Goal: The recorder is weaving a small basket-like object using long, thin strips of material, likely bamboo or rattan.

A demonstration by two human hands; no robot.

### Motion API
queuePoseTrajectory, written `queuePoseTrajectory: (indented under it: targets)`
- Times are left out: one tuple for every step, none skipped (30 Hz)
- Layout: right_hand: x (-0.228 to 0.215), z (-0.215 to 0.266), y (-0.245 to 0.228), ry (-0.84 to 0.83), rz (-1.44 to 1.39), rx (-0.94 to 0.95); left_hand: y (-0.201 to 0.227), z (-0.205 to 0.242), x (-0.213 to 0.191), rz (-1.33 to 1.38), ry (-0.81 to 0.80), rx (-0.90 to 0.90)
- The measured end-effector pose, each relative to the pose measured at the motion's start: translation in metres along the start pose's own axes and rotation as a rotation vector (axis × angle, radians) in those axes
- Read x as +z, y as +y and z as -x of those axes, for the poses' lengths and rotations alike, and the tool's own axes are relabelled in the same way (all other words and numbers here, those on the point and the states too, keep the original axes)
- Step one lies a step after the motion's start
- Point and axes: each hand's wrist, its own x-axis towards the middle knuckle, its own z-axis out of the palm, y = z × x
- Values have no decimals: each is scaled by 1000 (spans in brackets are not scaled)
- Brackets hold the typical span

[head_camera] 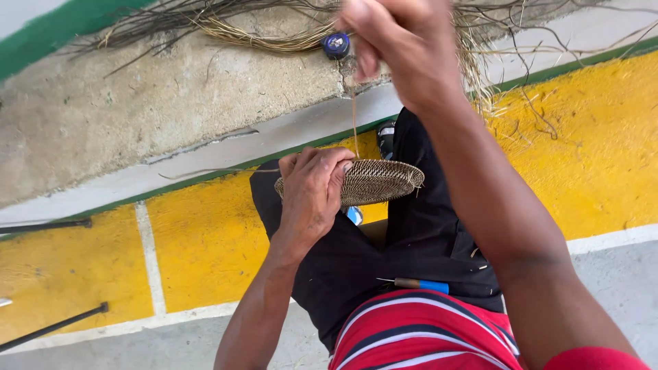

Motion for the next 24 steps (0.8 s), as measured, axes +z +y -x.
queuePoseTrajectory:
  targets:
    - [-9,19,-20,-81,-200,-4,-1,-2,-1,6,-12,46]
    - [-18,39,-40,-166,-400,-6,-3,-3,-1,11,-21,90]
    - [-22,58,-36,-183,-391,-3,-4,-2,1,18,-5,83]
    - [-27,76,-33,-270,-419,7,-5,-2,2,24,-15,82]
    - [-32,94,-30,-357,-447,19,-7,-2,4,30,-24,82]
    - [-27,102,-25,-374,-445,30,-6,-2,6,37,-14,66]
    - [-22,110,-21,-253,-252,164,-6,-2,8,23,-2,67]
    - [-17,118,-17,-133,-57,293,-6,-2,9,8,9,67]
    - [-16,120,-16,-152,-52,299,-7,-1,11,13,20,51]
    - [-16,122,-15,-196,199,96,-8,-2,13,19,41,50]
    - [-15,123,-14,-239,447,-113,-10,-2,15,25,61,48]
    - [-14,126,-7,-255,447,-114,-12,-1,18,27,71,35]
    - [-13,128,0,-193,375,-118,-14,0,22,39,87,29]
    - [-12,130,8,-129,304,-125,-17,-1,25,50,104,28]
    - [-10,128,10,-143,304,-128,-17,-3,25,50,115,20]
    - [-7,127,11,-126,248,-119,-16,-3,24,68,113,23]
    - [-5,127,13,-110,190,-109,-15,-3,24,86,112,25]
    - [-4,127,14,-118,190,-111,-16,-4,24,85,119,21]
    - [-4,127,16,-114,214,-109,-17,-4,25,85,116,18]
    - [-5,127,16,-108,241,-105,-17,-5,25,88,111,15]
    - [-5,125,17,-114,242,-106,-17,-6,25,90,116,12]
    - [-4,125,19,-110,267,-116,-17,-6,25,89,112,16]
    - [-4,124,20,-106,291,-126,-17,-7,25,88,108,21]
    - [-4,123,19,-108,293,-125,-17,-7,25,90,108,19]
